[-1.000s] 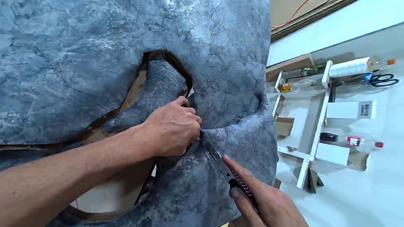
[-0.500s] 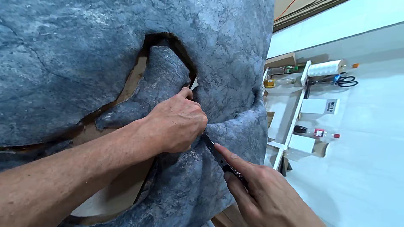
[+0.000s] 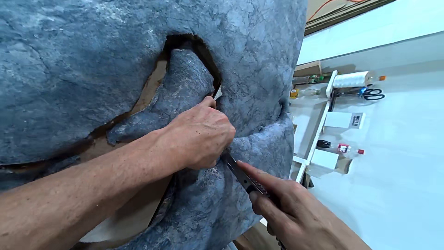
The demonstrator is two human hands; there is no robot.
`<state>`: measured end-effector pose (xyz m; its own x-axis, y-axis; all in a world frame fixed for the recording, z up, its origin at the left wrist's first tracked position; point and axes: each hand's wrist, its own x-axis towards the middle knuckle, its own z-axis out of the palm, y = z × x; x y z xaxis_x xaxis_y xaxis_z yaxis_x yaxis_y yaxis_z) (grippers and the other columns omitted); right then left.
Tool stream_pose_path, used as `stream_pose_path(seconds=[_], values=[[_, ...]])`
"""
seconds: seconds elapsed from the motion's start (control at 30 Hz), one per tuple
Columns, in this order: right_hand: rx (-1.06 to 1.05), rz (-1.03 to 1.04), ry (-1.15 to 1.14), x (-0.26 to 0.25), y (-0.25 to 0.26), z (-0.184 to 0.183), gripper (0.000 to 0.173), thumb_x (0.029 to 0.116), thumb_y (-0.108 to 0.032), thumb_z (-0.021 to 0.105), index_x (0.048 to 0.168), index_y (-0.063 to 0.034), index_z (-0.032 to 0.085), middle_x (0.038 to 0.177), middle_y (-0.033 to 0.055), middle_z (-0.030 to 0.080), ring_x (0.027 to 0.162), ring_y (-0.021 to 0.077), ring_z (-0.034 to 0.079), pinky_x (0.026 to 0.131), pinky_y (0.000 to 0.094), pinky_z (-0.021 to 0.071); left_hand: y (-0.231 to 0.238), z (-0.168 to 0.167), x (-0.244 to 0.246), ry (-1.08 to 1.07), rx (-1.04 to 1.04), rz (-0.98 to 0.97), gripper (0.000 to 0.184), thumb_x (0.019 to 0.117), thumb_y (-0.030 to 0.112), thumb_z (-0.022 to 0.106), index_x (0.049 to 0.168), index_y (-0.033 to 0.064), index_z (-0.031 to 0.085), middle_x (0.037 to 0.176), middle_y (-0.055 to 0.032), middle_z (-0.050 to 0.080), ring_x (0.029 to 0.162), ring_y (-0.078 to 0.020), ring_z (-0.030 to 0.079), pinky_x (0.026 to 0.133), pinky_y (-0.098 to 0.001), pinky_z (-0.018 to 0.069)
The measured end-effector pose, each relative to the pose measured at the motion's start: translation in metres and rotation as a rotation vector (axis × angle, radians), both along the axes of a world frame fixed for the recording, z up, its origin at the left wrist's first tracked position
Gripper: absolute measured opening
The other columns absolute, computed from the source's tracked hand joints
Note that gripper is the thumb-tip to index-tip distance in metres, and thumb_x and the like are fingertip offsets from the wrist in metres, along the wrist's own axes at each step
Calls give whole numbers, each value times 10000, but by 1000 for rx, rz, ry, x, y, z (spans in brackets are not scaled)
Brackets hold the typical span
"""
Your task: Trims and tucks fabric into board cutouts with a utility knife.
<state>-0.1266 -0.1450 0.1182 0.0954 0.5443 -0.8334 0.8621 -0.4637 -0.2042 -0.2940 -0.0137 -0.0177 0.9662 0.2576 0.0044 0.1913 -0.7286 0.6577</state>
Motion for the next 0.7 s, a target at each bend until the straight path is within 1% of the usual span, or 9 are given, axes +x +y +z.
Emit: stream_pose_path(seconds=[0.07,0.17,0.23,0.3,0.37,0.43,0.53,0.6,0.7], values=[[-30,-36,17,0,2,-1,542,1002,-309,468,1543,-283,490,753,-40,645,550,99,603,488,350,545,1,0,0,5,-16,-2,159,858,266,717,716,207,674,798,55,666,891,-147,641,1043,-471,378],[-23,-51,23,1,3,-6,537,990,-337,456,1524,-327,510,733,-70,649,545,74,606,482,316,542,2,2,0,7,-10,-11,159,863,273,711,722,207,680,802,55,660,886,-143,635,1032,-462,381],[-52,-65,54,3,5,-1,537,1003,-327,453,1539,-307,494,758,-55,659,541,86,603,478,324,542,3,2,-1,4,-15,-11,152,863,274,716,729,207,689,814,54,663,889,-143,634,1030,-462,386],[-97,-90,62,1,9,1,533,1010,-326,456,1541,-296,491,782,-47,673,554,93,616,486,327,552,2,1,-1,-5,-15,-7,146,843,277,733,725,209,680,813,55,662,882,-143,634,1017,-461,392],[-134,-159,61,-2,15,-2,526,996,-334,461,1519,-328,517,777,-47,681,552,96,628,469,317,551,2,0,-1,-12,-4,-6,156,845,277,730,720,205,669,809,52,656,884,-148,632,1019,-457,389],[-161,-223,103,-2,17,1,521,1005,-306,469,1525,-320,511,781,-31,675,543,104,631,450,306,553,0,0,-1,-19,-5,4,155,845,277,727,719,204,673,815,52,660,904,-151,637,1073,-470,362],[-176,-232,121,-4,18,6,530,1011,-266,476,1540,-277,495,800,-22,684,552,104,633,466,300,559,1,1,-2,-19,-20,15,167,833,274,738,707,196,661,829,50,661,960,-165,643,1179,-524,281],[-194,-248,103,-7,21,2,518,1013,-285,469,1530,-294,506,778,-25,672,539,105,628,452,299,554,2,2,-2,-13,-19,13,173,824,275,745,705,193,649,825,48,652,979,-172,642,1201,-543,246],[-218,-290,120,-7,23,2,514,1013,-270,473,1525,-301,512,769,-21,677,529,108,634,442,291,556,2,3,-2,-22,-37,20,163,835,273,740,718,190,662,816,48,654,959,-164,650,1239,-574,173]])
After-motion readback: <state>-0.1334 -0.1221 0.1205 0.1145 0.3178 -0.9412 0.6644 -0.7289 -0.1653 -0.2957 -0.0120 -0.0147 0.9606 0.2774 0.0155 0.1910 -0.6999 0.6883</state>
